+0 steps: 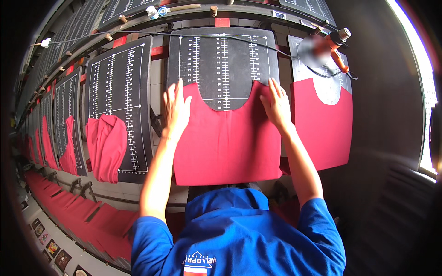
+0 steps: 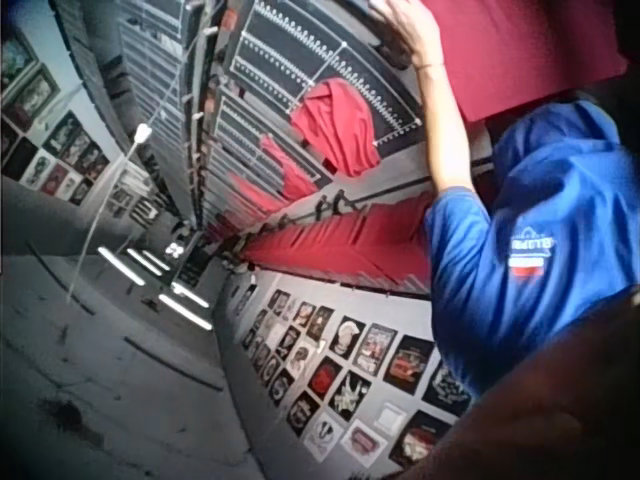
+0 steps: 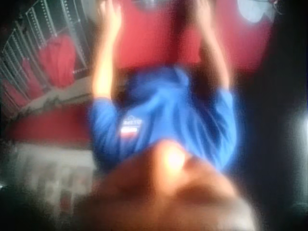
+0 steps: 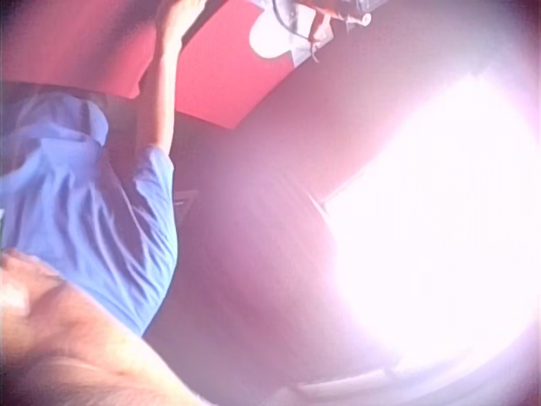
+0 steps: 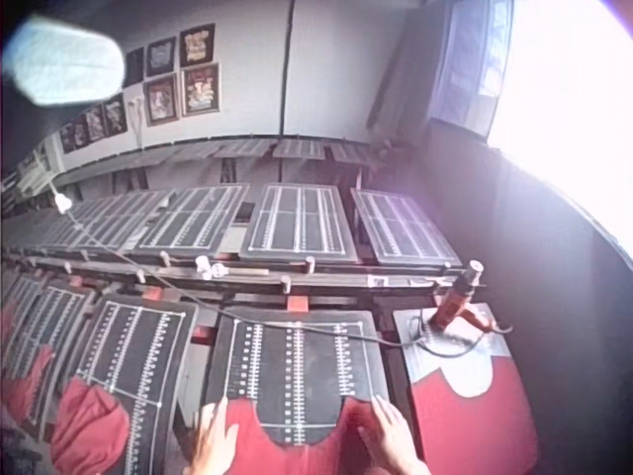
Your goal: The person places and aligns fabric panels onto individual boards of a screen printing machine, smoothing each panel by hand. The person also retrieves a screen printing frame and holds it over one of the panels.
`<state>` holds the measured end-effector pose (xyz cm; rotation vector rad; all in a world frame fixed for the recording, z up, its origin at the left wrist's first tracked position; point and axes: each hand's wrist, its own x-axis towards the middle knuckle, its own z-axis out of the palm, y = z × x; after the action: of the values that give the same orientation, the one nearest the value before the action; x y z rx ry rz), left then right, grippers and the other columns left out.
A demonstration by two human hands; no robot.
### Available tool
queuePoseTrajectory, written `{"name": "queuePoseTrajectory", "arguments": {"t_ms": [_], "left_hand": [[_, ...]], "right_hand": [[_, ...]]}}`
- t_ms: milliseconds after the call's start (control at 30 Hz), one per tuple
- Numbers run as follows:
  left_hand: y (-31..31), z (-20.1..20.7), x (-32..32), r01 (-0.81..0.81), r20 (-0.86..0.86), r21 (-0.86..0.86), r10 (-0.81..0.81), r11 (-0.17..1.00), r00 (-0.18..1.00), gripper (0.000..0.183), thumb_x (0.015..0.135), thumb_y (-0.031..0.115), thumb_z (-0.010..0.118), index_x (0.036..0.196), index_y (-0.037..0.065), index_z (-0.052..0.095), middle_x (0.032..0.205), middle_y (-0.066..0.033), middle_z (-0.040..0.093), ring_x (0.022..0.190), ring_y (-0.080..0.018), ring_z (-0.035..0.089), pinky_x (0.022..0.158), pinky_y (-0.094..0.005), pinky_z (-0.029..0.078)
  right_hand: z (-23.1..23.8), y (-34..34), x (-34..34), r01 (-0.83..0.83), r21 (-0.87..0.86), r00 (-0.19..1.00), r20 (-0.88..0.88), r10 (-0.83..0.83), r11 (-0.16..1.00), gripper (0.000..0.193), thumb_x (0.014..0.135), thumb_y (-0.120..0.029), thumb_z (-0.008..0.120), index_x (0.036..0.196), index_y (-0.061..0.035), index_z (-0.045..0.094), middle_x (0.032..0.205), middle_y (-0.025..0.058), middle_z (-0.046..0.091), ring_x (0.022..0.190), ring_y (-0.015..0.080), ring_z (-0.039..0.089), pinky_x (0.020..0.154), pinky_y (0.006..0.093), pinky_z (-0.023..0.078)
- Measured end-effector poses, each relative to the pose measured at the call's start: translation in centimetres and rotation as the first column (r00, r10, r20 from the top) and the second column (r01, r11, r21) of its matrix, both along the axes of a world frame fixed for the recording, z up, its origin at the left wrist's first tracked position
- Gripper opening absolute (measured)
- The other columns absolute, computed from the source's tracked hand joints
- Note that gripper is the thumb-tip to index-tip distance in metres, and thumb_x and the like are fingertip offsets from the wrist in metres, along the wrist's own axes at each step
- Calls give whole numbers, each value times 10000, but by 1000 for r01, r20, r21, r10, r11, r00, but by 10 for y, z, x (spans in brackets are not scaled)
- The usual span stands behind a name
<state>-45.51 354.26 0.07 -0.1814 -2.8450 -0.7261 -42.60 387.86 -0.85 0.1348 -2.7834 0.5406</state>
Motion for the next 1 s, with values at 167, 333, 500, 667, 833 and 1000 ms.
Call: {"name": "queuePoseTrajectory", "arguments": {"t_ms": [167, 333, 500, 667, 833, 1000], "left_hand": [[-15, -20, -50, 278, 51, 41, -280, 960, 959, 126, 901, 120, 637, 994, 38, 611, 1044, -110, 610, 1023, -323, 566, 946, -436, 440], [-20, -20, -67, 292, 70, 154, -305, 944, 950, 83, 951, 144, 595, 941, 65, 574, 864, -102, 635, 797, -342, 649, 691, -425, 508], [-22, -15, -85, 297, 135, 106, -309, 949, 941, 101, 958, 169, 582, 948, 68, 572, 883, -104, 645, 796, -355, 659, 672, -421, 523], [-21, -17, -95, 319, 125, 93, -329, 943, 936, 117, 963, 188, 557, 964, 73, 578, 926, -111, 659, 844, -356, 668, 705, -426, 533], [-18, -21, -93, 257, 88, -56, -252, 965, 964, 148, 933, 197, 635, 985, 63, 601, 941, -98, 639, 852, -326, 647, 715, -412, 518], [-13, -23, -34, 417, -71, -167, -432, 894, 899, 526, 913, 421, 640, 1266, 36, 574, 1312, -163, 567, 1233, -364, 510, 1051, -506, 381]], "right_hand": [[-5, 10, -42, -164, -3, 985, 60, 164, 986, 180, 883, -190, 690, 1043, -110, 667, 979, 44, 632, 934, 271, 595, 826, 399, 468], [-7, 15, -53, -113, -195, 990, 59, 126, 974, 91, 925, -155, 646, 960, -80, 608, 910, 82, 627, 760, 315, 647, 649, 406, 523], [-11, 17, -72, -150, -75, 988, 12, 151, 986, 91, 936, -181, 638, 956, -101, 598, 871, 52, 624, 697, 295, 653, 586, 393, 525], [-19, 19, -79, -134, -8, 991, -1, 134, 991, 100, 941, -211, 633, 956, -116, 603, 854, 44, 617, 673, 280, 648, 569, 381, 522], [-14, 13, -79, -88, 56, 995, 43, 86, 994, 139, 933, -226, 646, 987, -103, 607, 898, 50, 621, 809, 272, 657, 669, 375, 529], [-2, 0, -40, -267, 108, 960, -58, 274, 958, 452, 910, -355, 659, 1247, -64, 584, 1268, 100, 612, 1250, 319, 546, 1031, 432, 449]]}}
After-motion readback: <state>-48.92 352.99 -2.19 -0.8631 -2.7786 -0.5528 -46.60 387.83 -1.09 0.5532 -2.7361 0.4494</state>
